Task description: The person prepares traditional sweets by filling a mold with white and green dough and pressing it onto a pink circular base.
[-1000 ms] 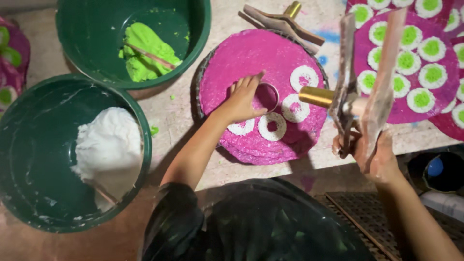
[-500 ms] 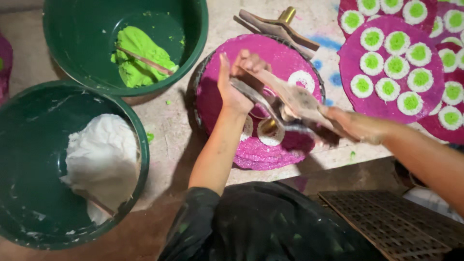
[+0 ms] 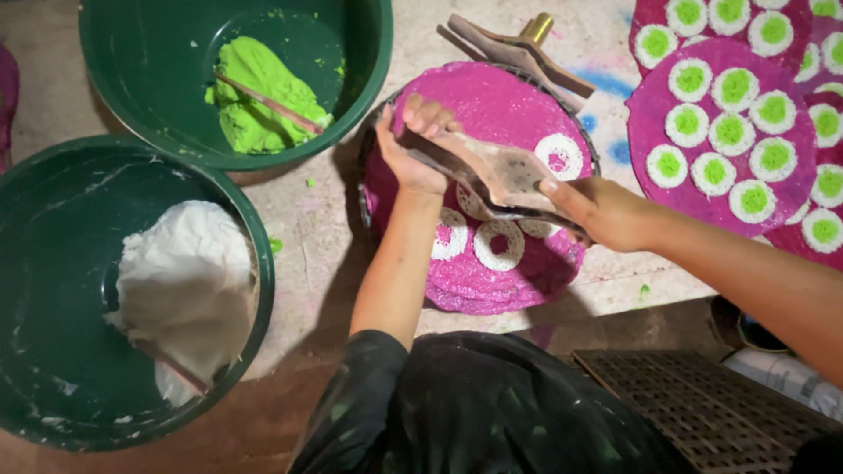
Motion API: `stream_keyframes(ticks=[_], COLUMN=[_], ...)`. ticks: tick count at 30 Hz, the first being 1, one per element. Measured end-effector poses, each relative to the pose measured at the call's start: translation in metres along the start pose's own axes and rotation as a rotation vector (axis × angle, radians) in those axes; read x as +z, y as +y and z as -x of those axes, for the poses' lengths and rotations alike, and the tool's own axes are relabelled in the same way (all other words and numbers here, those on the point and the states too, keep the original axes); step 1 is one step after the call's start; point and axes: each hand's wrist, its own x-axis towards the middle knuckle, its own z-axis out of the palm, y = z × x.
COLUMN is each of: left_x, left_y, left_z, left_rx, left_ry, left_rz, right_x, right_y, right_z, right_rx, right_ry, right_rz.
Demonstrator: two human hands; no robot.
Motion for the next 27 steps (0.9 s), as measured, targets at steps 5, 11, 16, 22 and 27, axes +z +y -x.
stream_keyframes(ticks=[5,11,16,22,27], left_x=[-0.007,0.006,0.011,0.001,0.013], left_y=[-0.018,0.006,0.025,-0.01,-0.022], left_z=[-0.017,-0.033,-0.022,-0.004,-0.004], left_rx=[0.012,-0.001,0.027,0.005,-0.301], left_ry=[-0.003,-0.06,0.002,0.045,0.224], left_rz=[0.02,-0.107,-0.197,-0.047,-0.97], right_x=[-0.009,0.005,0.022,0.011,-0.008], right_y=[0.01,0.002,-0.012,0.012,0.091], right_z=[-0.003,-0.015,-0.015,-0.007,0.006], right_rx=[-0.065,-0.249,-0.278,0.087,-0.099], right_ry=[0.175,0.299,0.239,0.042,0.217], right_rz=[0.108,0.011,-0.08,0.017,-0.184])
